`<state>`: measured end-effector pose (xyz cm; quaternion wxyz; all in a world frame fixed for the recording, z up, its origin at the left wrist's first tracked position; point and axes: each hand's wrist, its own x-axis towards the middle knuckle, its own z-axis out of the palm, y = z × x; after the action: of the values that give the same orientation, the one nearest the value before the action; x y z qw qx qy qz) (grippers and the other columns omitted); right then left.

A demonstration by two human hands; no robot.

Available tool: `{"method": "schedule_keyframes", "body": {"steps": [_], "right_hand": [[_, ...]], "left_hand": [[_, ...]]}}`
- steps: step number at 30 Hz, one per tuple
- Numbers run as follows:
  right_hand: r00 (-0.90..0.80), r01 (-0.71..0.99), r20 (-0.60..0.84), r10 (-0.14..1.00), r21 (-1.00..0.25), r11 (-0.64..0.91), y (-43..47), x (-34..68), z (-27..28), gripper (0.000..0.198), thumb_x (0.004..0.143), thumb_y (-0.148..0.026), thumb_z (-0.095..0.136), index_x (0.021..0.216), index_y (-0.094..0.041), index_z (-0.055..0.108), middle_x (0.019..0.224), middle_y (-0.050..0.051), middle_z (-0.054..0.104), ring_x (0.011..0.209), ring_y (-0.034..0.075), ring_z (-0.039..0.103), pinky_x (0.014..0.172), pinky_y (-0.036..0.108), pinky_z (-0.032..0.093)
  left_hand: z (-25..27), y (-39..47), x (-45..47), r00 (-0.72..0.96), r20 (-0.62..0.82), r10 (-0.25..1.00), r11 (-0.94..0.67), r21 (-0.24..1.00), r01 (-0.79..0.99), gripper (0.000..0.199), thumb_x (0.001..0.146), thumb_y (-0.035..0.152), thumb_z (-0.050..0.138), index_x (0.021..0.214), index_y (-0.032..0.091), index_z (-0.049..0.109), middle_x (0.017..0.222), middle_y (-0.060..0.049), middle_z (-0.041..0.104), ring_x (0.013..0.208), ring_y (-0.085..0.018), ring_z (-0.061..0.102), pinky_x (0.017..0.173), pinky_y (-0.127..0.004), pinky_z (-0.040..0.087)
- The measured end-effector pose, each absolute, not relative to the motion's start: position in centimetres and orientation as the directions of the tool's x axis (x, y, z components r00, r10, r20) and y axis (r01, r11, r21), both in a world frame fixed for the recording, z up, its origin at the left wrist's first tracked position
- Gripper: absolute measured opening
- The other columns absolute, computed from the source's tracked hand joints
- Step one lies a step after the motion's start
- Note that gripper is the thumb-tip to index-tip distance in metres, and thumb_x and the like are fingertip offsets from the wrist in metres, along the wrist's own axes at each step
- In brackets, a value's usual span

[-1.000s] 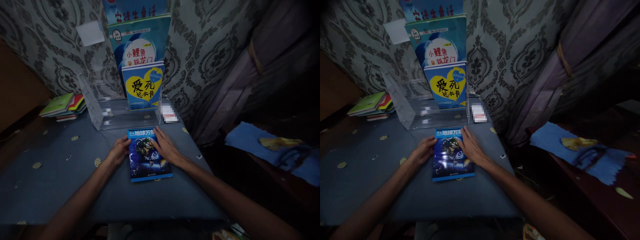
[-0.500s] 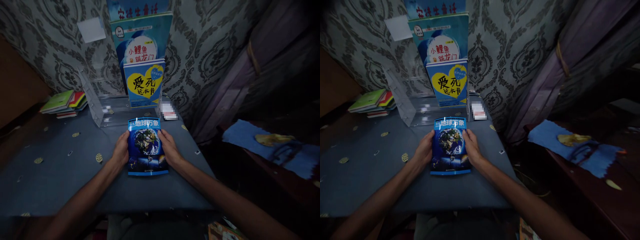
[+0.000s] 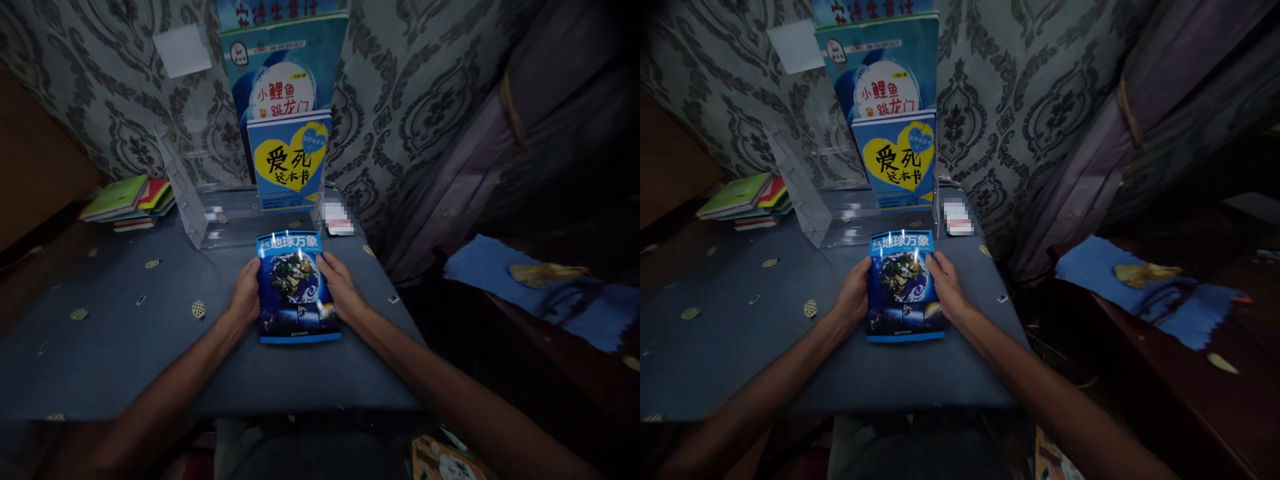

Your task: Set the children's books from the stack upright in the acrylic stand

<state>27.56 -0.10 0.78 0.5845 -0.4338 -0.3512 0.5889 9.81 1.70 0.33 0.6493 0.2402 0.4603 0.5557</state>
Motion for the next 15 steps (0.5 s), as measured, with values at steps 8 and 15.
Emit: {"method": "schedule_keyframes", "body": {"steps": [8,15], "right_hand": [[0.162,-0.263,-0.136,0.977,-0.961,-0.090,1.4,29.0,-0.4,0.044,0.064,-0.062,0.081,0.080,-0.024,0.066,0.075,-0.003,0.071,0.083,0.021,0.068,0.074,0.032,0.055],[0.044,-0.347,-0.225,0.973,-0.917,-0.196,1.9,29.6,-1.1,0.031,0.066,-0.047,0.081,0.081,-0.022,0.069,0.077,-0.001,0.076,0.079,0.023,0.072,0.074,0.034,0.058]], "left_hand": [[0.3,2.8,8.4,0.074,-0.336,0.939,0.341,0.875,-0.343,0.017,0.083,0.029,0.077,0.083,0.015,0.067,0.068,0.001,0.067,0.056,-0.012,0.060,0.059,-0.022,0.050],[1.0,3.1,6.2,0.047,0.033,0.998,-0.045,0.959,0.280,0.025,0.084,0.029,0.070,0.107,0.020,0.069,0.090,-0.004,0.070,0.085,-0.019,0.067,0.076,-0.028,0.055]]}}
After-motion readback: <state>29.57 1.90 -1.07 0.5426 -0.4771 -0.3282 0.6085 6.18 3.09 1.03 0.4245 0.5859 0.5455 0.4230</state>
